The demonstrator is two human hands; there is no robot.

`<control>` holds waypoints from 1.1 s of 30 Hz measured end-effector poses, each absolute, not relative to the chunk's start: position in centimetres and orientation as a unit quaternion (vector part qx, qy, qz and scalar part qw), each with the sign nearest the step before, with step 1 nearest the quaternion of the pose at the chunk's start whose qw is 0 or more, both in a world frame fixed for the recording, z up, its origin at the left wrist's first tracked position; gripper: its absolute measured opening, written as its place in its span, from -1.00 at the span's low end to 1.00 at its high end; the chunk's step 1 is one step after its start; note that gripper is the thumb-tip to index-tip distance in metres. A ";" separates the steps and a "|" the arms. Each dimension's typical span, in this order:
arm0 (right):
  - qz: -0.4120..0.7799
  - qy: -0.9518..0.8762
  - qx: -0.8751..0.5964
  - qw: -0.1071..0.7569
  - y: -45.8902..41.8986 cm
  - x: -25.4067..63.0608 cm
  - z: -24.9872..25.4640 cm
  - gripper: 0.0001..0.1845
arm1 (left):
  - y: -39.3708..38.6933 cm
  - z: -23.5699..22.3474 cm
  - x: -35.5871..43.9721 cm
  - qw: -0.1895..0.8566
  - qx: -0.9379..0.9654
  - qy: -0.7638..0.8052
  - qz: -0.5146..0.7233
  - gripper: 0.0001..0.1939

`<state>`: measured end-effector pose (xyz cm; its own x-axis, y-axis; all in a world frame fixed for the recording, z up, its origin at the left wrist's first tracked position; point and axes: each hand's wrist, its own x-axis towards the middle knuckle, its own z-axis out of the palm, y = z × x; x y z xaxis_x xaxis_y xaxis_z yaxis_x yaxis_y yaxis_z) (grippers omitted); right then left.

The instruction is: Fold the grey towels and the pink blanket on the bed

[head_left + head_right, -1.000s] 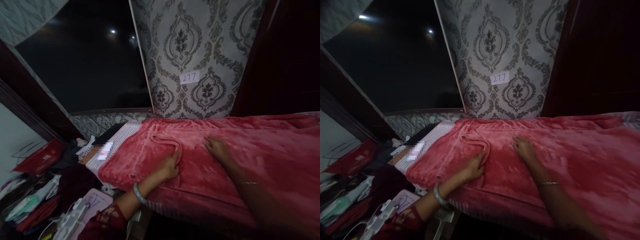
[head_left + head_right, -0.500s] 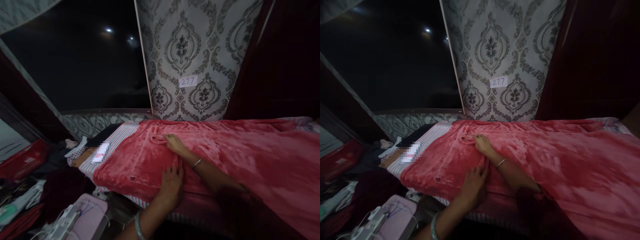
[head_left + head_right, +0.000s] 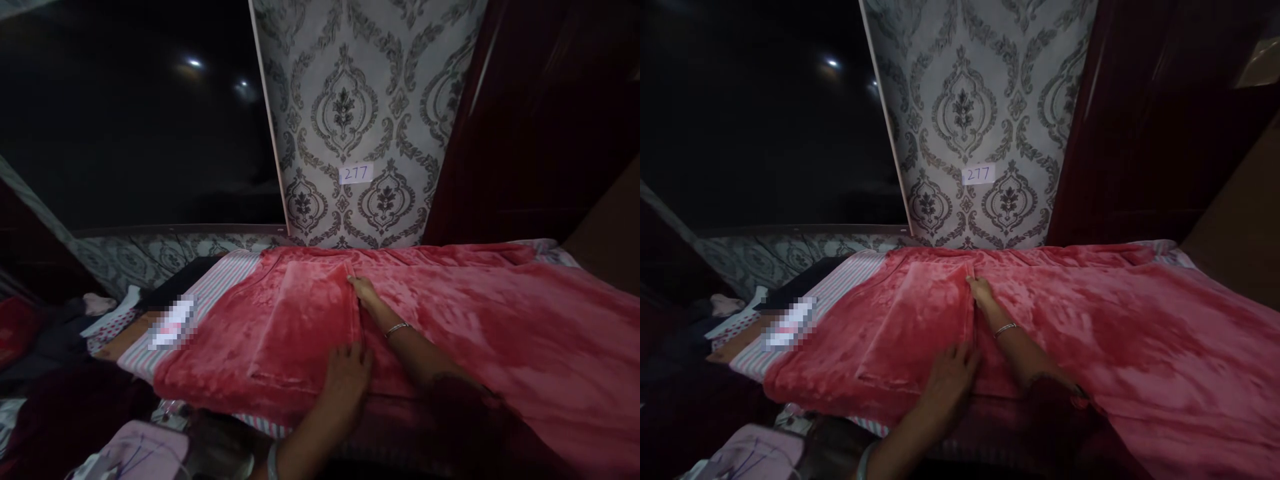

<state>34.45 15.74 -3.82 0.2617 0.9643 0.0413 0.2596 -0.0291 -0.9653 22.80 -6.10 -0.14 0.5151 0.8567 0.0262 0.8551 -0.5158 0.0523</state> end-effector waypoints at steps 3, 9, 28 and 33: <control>0.373 -0.476 -0.616 0.504 16.4 34.1 -3.1 -0.73 | -6.4 0.8 22.3 0.009 0.863 0.505 0.025 -0.46; 0.319 -0.458 -0.648 0.518 16.9 36.2 -2.0 -0.67 | -6.4 0.6 24.5 0.025 0.878 0.477 0.034 -0.46; 0.107 -0.685 -0.647 0.319 14.6 34.9 0.3 -0.30 | 9.2 5.2 13.4 0.109 0.799 0.574 0.140 -0.41; 0.065 -0.727 -0.662 0.171 14.2 34.3 -1.2 -0.25 | 16.1 3.8 15.2 0.095 0.774 0.618 0.100 -0.36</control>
